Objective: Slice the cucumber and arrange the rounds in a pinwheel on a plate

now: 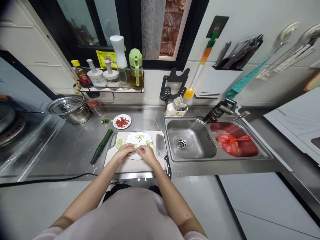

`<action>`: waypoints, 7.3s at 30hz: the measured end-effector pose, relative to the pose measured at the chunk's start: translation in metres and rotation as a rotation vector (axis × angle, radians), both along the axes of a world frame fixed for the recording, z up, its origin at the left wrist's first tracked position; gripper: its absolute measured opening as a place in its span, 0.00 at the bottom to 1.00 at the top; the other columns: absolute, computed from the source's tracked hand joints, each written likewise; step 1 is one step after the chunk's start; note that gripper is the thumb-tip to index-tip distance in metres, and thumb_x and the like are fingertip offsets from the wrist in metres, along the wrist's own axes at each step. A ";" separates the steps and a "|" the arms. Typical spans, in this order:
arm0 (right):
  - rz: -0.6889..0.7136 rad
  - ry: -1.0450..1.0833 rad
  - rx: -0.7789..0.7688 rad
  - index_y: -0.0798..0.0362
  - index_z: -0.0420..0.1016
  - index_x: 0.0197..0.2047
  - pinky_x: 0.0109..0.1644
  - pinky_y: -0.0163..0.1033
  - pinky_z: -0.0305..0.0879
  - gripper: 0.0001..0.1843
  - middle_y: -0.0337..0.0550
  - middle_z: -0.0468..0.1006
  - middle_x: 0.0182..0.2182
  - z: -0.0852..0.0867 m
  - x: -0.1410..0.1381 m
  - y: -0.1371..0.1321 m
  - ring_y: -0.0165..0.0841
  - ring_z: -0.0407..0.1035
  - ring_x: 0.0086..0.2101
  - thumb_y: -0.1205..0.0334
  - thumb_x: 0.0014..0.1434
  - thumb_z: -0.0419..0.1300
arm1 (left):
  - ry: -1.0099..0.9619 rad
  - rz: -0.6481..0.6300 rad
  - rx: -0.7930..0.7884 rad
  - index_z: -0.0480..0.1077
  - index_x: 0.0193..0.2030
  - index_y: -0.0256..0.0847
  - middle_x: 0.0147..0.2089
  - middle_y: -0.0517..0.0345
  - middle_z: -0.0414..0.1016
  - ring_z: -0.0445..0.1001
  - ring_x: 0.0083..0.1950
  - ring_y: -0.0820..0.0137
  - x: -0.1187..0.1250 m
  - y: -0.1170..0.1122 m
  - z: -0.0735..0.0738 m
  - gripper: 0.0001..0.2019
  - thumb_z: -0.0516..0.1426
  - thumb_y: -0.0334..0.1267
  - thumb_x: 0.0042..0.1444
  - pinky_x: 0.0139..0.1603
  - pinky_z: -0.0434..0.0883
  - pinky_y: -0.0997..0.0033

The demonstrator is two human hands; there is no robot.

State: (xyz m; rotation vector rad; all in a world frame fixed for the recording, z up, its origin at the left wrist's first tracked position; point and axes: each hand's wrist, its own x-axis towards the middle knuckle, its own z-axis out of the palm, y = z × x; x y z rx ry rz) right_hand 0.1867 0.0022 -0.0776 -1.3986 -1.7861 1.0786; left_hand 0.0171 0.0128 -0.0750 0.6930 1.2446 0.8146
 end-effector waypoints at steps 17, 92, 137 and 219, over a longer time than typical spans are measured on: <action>0.083 -0.598 -0.164 0.52 0.78 0.38 0.35 0.33 0.55 0.11 0.44 0.79 0.38 0.004 -0.010 -0.007 0.32 0.70 0.38 0.65 0.61 0.54 | 0.800 -0.367 0.097 0.71 0.42 0.39 0.20 0.67 0.70 0.69 0.24 0.74 0.009 0.004 -0.017 0.15 0.61 0.28 0.45 0.28 0.63 0.77; 0.079 -0.751 -0.068 0.48 0.77 0.47 0.45 0.36 0.58 0.14 0.46 0.75 0.42 0.009 -0.006 -0.025 0.36 0.66 0.46 0.58 0.65 0.52 | 1.129 -0.500 0.362 0.74 0.43 0.46 0.41 0.58 0.76 0.73 0.43 0.67 0.002 -0.009 -0.005 0.09 0.57 0.34 0.55 0.40 0.64 0.73; -0.198 -0.722 0.124 0.48 0.76 0.54 0.43 0.35 0.57 0.20 0.46 0.73 0.40 0.006 0.047 -0.009 0.35 0.64 0.41 0.63 0.65 0.49 | 1.283 0.005 0.140 0.73 0.46 0.47 0.43 0.53 0.79 0.75 0.47 0.57 -0.067 -0.013 -0.014 0.14 0.54 0.48 0.58 0.50 0.62 0.56; -0.332 -0.451 0.197 0.54 0.76 0.50 0.48 0.39 0.65 0.21 0.49 0.77 0.40 -0.006 0.055 -0.050 0.38 0.70 0.42 0.58 0.64 0.45 | 1.329 0.021 0.111 0.71 0.49 0.45 0.48 0.49 0.76 0.70 0.52 0.53 -0.065 -0.025 -0.015 0.15 0.52 0.45 0.58 0.52 0.59 0.52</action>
